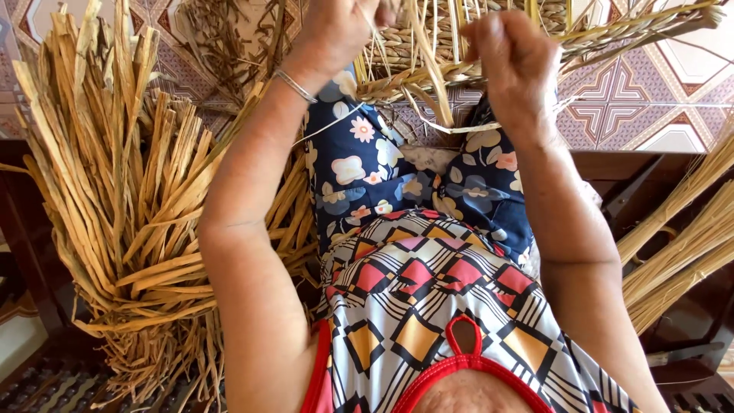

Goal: The person weaves a basket by hand, interlacing dried plant fibers through a wooden frame. They pull individual strips from a bundle, threading and tucking them into the structure to secure the growing pattern.

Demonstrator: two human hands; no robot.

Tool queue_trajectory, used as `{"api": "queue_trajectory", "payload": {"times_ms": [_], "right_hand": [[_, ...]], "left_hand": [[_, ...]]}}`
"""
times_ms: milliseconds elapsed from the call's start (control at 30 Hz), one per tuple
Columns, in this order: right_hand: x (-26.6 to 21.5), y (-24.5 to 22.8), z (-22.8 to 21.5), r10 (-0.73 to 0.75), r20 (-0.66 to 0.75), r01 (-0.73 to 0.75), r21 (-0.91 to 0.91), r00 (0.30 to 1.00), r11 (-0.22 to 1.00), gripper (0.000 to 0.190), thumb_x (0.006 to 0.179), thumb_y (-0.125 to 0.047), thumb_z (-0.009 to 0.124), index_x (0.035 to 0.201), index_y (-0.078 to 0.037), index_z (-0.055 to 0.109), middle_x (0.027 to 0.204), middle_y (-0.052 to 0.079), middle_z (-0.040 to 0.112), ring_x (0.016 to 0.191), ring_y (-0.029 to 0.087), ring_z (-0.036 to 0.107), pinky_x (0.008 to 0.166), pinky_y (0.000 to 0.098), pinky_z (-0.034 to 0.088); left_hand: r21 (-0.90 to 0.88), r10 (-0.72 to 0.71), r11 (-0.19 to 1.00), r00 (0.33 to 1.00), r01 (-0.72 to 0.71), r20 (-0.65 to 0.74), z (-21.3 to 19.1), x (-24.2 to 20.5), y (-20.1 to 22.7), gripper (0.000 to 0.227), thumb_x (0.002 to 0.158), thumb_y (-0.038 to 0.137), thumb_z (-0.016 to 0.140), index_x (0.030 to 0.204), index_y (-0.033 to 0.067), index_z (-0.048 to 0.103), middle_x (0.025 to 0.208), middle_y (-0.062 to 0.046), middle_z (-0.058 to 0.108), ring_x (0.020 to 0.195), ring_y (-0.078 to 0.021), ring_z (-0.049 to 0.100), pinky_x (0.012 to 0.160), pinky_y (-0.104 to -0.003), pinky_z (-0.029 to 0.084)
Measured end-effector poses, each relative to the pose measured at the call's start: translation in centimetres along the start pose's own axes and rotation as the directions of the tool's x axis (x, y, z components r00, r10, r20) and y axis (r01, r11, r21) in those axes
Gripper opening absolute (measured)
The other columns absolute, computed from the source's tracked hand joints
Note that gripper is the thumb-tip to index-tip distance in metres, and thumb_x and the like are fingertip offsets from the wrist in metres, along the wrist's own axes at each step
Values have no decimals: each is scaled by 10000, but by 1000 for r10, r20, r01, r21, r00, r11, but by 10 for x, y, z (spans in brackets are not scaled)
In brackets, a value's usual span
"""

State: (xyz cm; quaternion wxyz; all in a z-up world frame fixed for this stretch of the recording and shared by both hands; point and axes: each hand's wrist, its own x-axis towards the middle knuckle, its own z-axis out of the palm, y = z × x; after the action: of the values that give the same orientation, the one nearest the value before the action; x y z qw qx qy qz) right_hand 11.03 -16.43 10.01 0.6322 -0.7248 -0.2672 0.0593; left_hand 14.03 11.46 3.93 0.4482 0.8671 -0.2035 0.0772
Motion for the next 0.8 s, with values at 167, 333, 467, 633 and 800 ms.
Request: {"api": "queue_trajectory", "payload": {"times_ms": [167, 333, 467, 633, 800], "right_hand": [[-40, 27, 17, 1, 58, 28, -488, 998, 872, 101, 1113, -38, 644, 1095, -45, 743, 884, 97, 737, 697, 142, 665, 549, 254, 511], [-45, 17, 44, -292, 82, 270, -666, 953, 695, 257, 1012, -16, 727, 1267, -22, 702, 1064, 112, 699, 862, 198, 709, 705, 327, 624], [-39, -4, 46, -211, 48, 192, -642, 976, 742, 273, 993, 6, 711, 1263, -7, 671, 1086, 145, 673, 929, 289, 711, 766, 394, 604], [-40, -1, 40, -156, 80, 169, -673, 984, 720, 251, 976, 20, 701, 1203, -78, 657, 1109, 110, 709, 923, 263, 730, 758, 373, 599], [-43, -2, 43, -159, 67, 161, -689, 985, 706, 294, 996, -35, 721, 1273, -23, 622, 1134, 132, 680, 950, 284, 717, 787, 381, 596]], "left_hand": [[-410, -237, 838, 917, 361, 322, -7, 10, 17, 130, 1071, 116, 566, 1146, 11, 580, 1036, -82, 677, 806, -174, 766, 716, -278, 653], [-107, -318, 904, 818, 414, 479, 8, 18, 19, 96, 929, 52, 702, 1008, 42, 649, 866, -61, 674, 766, -158, 730, 703, -263, 646], [157, -230, 971, 881, 180, 413, 37, 19, -5, 77, 921, 39, 724, 895, 21, 653, 807, -93, 654, 702, -174, 686, 652, -294, 610], [-447, -128, 829, 891, 337, 435, 16, 22, 8, 25, 1029, 7, 679, 1022, 29, 668, 875, -83, 722, 754, -133, 721, 719, -252, 649], [-564, -73, 690, 819, 454, 569, -1, 23, 17, 80, 1029, 26, 662, 1108, 24, 677, 949, -71, 743, 793, -120, 745, 738, -239, 668]]}}
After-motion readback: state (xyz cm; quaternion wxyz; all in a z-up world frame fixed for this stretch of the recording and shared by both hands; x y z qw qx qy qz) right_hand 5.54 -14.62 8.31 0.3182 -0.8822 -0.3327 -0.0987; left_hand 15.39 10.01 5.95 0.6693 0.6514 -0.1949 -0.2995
